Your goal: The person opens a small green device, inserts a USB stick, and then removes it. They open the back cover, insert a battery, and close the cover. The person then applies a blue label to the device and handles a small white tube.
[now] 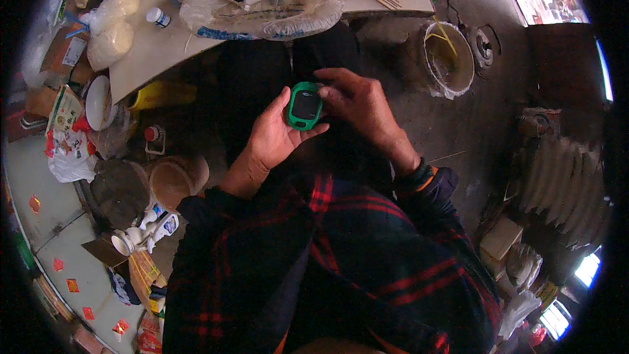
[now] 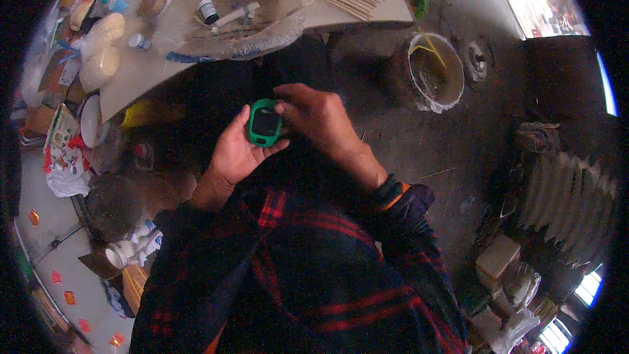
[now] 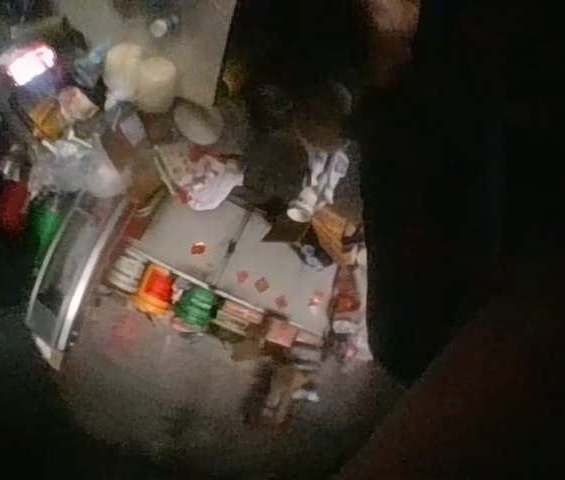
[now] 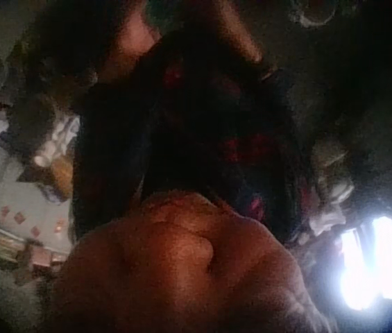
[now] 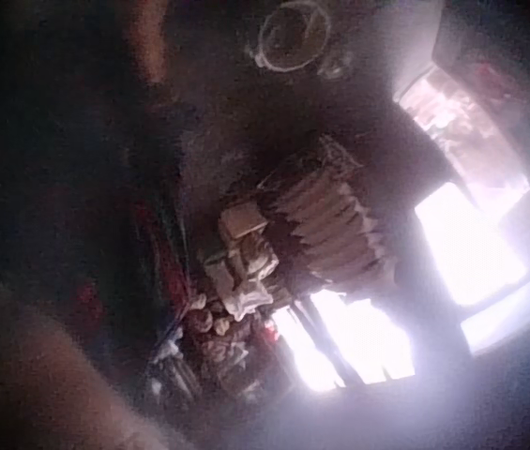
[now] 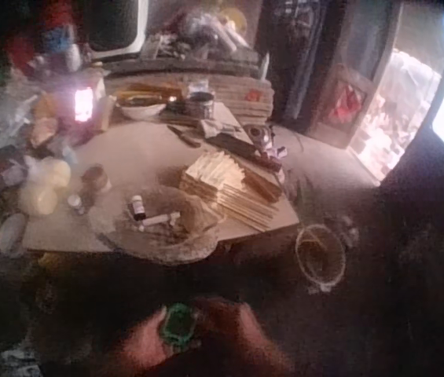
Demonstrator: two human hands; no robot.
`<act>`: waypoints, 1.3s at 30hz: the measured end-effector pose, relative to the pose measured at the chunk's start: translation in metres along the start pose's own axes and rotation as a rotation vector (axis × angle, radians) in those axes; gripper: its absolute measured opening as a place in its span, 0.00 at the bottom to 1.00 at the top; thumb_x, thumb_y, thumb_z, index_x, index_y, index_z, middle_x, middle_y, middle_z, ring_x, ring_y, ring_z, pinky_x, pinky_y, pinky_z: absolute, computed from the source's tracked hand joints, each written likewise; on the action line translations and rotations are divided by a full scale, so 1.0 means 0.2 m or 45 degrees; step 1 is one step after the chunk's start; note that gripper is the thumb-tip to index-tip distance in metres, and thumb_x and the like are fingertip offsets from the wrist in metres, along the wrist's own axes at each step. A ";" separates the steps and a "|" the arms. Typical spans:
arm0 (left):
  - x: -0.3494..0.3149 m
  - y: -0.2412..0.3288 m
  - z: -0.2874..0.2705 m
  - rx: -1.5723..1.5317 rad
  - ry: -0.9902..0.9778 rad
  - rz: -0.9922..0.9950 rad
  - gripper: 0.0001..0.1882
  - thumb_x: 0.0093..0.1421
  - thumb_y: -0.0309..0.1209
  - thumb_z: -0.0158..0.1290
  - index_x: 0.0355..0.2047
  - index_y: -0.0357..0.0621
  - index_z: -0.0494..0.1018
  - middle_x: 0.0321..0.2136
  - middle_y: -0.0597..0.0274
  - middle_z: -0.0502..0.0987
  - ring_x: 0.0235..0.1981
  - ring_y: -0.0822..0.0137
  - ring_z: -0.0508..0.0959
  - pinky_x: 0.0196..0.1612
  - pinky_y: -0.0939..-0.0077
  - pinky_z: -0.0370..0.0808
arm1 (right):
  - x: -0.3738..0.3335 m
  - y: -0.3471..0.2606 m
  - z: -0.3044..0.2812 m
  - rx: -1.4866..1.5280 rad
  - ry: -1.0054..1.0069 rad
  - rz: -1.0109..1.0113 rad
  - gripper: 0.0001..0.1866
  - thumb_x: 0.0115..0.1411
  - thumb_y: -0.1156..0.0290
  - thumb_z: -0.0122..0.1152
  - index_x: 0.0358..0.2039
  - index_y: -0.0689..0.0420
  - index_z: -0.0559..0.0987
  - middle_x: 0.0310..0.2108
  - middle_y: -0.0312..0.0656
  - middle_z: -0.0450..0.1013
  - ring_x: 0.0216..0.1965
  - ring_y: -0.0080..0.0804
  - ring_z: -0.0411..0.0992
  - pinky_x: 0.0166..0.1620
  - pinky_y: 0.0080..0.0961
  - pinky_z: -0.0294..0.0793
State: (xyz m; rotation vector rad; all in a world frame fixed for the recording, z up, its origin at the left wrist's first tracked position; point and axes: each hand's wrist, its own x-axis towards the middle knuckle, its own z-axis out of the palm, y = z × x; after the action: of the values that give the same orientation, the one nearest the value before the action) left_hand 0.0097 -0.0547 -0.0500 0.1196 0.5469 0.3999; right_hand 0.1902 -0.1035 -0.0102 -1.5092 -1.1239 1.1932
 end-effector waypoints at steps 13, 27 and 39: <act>0.08 0.05 -0.13 0.024 -0.259 0.004 0.31 0.62 0.46 0.42 0.61 0.42 0.57 0.55 0.47 0.68 0.53 0.53 0.72 0.51 0.55 0.73 | 0.79 -0.18 0.04 -1.110 0.211 -0.891 0.09 0.57 0.67 0.55 0.36 0.55 0.78 0.32 0.48 0.75 0.34 0.52 0.74 0.37 0.43 0.74; 0.08 0.05 -0.11 0.017 -0.220 -0.018 0.31 0.59 0.43 0.45 0.60 0.41 0.59 0.53 0.49 0.71 0.53 0.55 0.72 0.55 0.53 0.68 | 1.02 -0.07 0.10 -1.522 0.030 -0.490 0.11 0.61 0.64 0.51 0.37 0.54 0.80 0.35 0.50 0.76 0.38 0.48 0.75 0.43 0.41 0.74; 0.12 0.02 -0.13 -0.001 -0.251 0.079 0.29 0.62 0.42 0.43 0.60 0.39 0.59 0.56 0.45 0.66 0.58 0.50 0.67 0.59 0.49 0.63 | 1.02 -0.15 0.04 -1.385 0.213 -0.586 0.14 0.56 0.76 0.53 0.43 0.54 0.79 0.37 0.52 0.76 0.40 0.49 0.76 0.45 0.40 0.74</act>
State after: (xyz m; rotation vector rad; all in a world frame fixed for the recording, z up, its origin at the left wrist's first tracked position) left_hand 0.0127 -0.0418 -0.0829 0.1734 0.3491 0.4430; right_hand 0.2051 0.1016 -0.0205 -1.8759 -2.0131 0.0627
